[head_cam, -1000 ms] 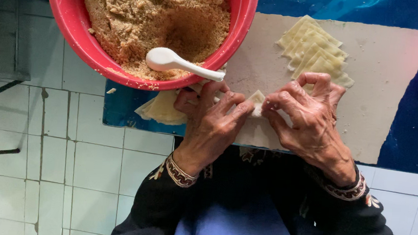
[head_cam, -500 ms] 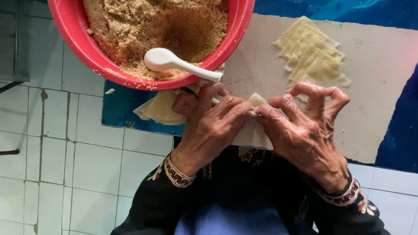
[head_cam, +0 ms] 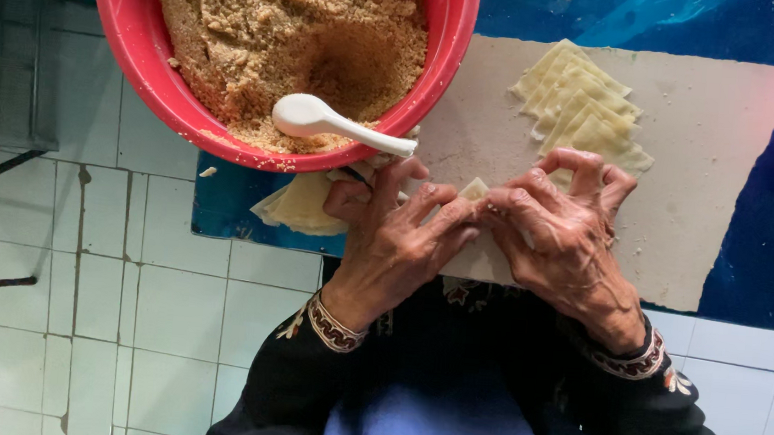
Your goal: The person sits at a table and fills small square pastry wrappers with a brown grated filling, scooping it with a spoon from a large red bowl and placing it on each wrapper. They then fold each wrapper over the filling and press the edges closed, setting the folded pastries aside as they finish each one.
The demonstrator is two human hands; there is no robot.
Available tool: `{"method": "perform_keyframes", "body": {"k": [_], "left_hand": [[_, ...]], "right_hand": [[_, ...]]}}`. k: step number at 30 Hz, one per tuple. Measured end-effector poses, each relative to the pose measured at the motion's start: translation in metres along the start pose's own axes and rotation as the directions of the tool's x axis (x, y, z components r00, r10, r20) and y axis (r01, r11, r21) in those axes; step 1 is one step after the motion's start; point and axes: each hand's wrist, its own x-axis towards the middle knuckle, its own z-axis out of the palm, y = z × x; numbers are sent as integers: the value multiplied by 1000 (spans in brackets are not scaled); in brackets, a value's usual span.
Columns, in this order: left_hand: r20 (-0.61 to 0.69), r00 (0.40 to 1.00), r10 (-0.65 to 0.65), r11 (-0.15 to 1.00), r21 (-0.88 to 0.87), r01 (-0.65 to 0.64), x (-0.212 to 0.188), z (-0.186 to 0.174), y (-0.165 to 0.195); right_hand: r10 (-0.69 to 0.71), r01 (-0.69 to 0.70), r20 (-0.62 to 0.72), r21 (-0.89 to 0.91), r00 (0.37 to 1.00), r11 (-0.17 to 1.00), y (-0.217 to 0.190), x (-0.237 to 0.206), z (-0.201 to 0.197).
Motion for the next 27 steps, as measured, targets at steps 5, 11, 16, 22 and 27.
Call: {"method": "perform_keyframes", "body": {"k": [5,11,16,22,27], "left_hand": [[-32,999,1,999,35,1,1,2,-1],[-14,1000,-22,995,92,23,0,7,-2],[-5,1000,-6,1000,26,7,-1,4,-3],[30,999,8,998,65,-10,-2,1,-3],[17,1000,-6,998,64,5,-1,3,-2]], "right_hand": [[-3,-1,-32,-115,999,993,-10,-3,-5],[-51,32,-76,-235,996,971,-18,-8,-5],[-62,53,-26,-271,998,961,-15,-8,-4],[-40,35,-31,-139,999,990,-9,-4,-4],[-3,-4,-56,-125,998,992,-8,-5,1]]}}
